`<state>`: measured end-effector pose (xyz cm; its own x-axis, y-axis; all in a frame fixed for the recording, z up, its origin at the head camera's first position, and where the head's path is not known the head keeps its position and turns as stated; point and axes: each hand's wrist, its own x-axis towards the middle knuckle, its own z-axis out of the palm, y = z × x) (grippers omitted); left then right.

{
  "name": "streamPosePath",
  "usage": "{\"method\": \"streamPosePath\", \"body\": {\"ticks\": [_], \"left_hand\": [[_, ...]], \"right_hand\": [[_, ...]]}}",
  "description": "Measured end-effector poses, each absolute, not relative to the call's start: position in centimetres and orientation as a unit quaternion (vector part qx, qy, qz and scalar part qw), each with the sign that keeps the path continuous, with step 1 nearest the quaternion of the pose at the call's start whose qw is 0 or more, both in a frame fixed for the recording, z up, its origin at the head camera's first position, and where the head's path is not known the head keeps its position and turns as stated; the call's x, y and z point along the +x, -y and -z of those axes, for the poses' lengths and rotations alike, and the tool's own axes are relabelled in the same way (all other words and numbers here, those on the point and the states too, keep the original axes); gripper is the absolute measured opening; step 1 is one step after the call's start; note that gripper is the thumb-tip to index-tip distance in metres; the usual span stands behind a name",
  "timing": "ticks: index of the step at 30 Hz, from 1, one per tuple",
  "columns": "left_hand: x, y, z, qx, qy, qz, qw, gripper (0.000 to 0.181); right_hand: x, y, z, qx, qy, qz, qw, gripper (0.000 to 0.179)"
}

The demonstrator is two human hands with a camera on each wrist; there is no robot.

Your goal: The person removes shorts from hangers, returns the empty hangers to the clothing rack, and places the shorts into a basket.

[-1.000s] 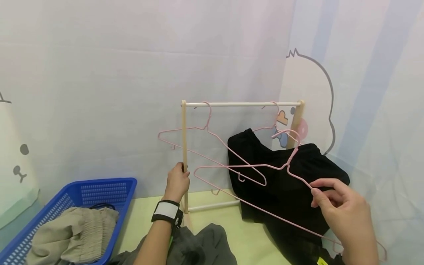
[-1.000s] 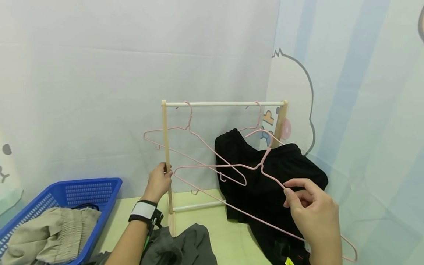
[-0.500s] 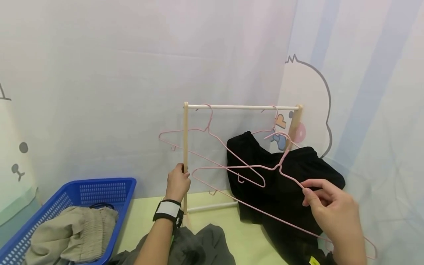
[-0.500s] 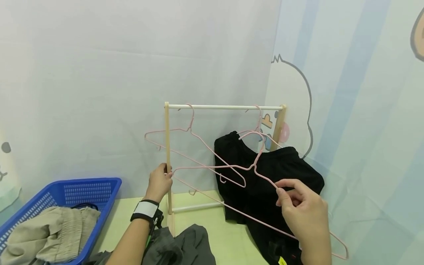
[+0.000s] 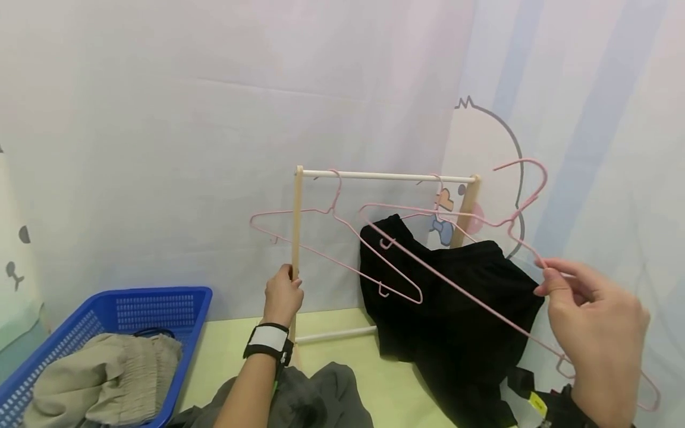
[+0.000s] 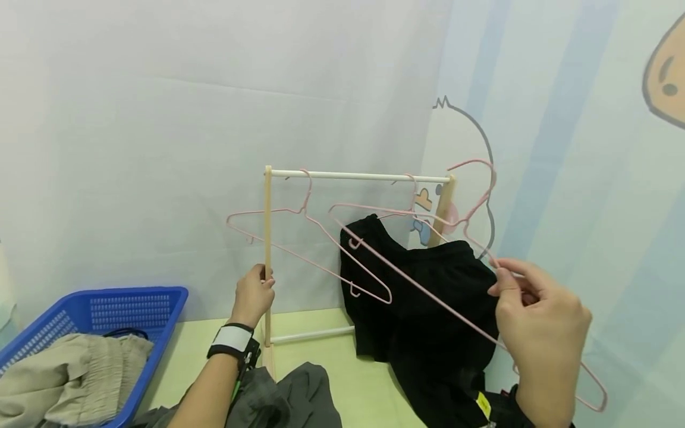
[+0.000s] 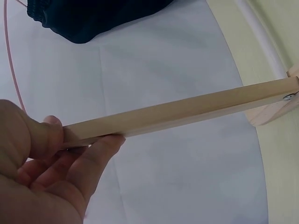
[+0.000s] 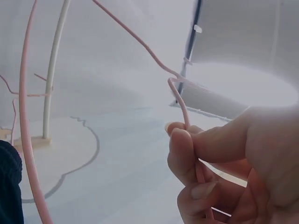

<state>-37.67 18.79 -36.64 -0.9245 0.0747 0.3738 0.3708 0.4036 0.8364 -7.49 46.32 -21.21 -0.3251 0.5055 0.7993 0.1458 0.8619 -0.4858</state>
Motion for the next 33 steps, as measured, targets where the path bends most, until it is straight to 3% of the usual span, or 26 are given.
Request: {"method": "streamPosePath", "body": {"ticks": [6,21,33], "left_hand": [[-37.7,-18.6,36.8,-0.140,0.821,0.535,0.143,0.027],[-38.1,-18.8,37.1,-0.134,0.822,0.534,0.144,0.028],[-38.2,-19.5,37.4,-0.131,0.819,0.540,0.142,0.030]], "right_hand": [[-10.0,-46.6,19.5,-0.176,0.809,-0.110,0.550,0.024],[-21.9,-45.3,18.9,-0.058,0.884,-0.117,0.449,0.020],[-26.2,-44.2,20.4,-0.048,0.898,-0.128,0.419,0.019]]}}
